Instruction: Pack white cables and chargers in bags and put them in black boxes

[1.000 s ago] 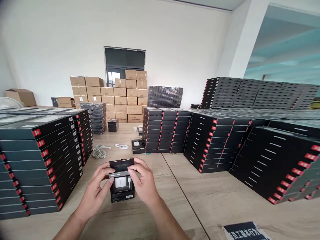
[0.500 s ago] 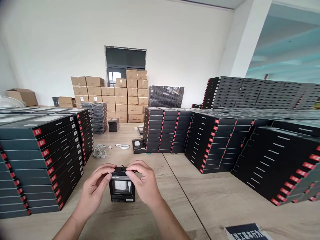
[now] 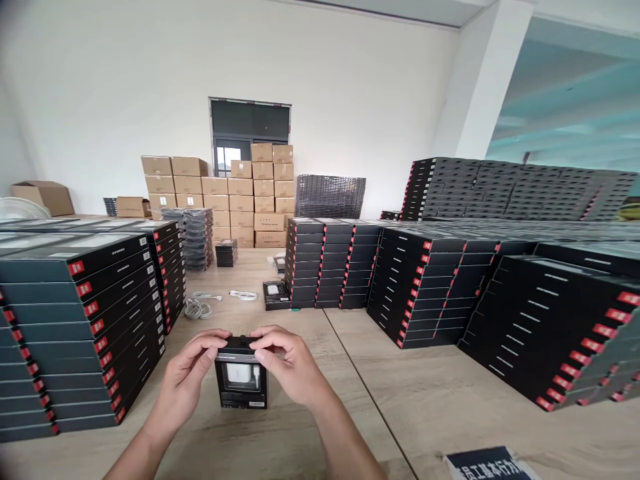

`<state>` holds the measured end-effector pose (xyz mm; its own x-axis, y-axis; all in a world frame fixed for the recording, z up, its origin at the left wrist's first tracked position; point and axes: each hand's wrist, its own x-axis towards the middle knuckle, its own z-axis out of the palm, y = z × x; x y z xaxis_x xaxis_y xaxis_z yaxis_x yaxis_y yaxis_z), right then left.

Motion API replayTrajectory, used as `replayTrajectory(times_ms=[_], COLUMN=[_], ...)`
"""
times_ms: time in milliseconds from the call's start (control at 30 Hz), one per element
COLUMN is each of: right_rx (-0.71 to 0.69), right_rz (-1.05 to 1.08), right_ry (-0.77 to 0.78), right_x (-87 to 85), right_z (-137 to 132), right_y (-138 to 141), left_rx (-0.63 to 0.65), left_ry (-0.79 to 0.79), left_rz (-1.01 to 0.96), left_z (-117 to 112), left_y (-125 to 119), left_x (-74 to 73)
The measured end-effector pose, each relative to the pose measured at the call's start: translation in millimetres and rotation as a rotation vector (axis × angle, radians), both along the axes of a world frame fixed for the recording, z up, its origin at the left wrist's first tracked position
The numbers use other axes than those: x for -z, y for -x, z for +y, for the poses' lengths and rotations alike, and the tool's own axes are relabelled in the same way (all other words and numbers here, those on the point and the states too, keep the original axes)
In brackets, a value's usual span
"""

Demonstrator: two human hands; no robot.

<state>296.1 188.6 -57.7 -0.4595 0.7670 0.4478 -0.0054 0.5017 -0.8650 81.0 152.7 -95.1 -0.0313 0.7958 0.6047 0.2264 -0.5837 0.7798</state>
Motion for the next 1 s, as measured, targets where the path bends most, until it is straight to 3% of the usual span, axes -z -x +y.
replayTrajectory(times_ms=[200, 400, 567, 700, 833, 900, 1000], right_rx=[-0.017, -0.022, 0.177, 0.342, 0.380, 0.354, 0.326], right_rz=[-0.010, -0.136, -0.102, 0.075, 0.187, 0.206, 0.173], right_ry=[0.004, -0.092, -0.126, -0.091, -0.102, -0.149, -0.167], right_x=[0.4, -5.1, 3.4, 16.7, 21.2, 22.9, 34.0], right_z=[0.7, -0.6, 1.2, 1.4, -5.2, -9.1, -4.0], right_y=[-0.5, -6.0, 4.2, 19.8, 31.2, 32.9, 28.9], left_rx=[-0.009, -0.036, -0.049, -0.267, -0.559, -0.587, -0.551], left_ry=[-0.007, -0.082, -0.079, 0.052, 0.072, 0.059, 0.077], left_rz=[0.058, 0.167, 0.217, 0.298, 0.396, 0.460, 0.570], left_z=[-0.5, -2.9, -1.4, -1.3, -12.6, -28.2, -64.5], left_y=[2.4, 5.2, -1.0, -24.6, -42.7, -36.3, -4.5], left_x=[-2.2, 0.8, 13.9, 23.2, 19.9, 15.0, 9.1])
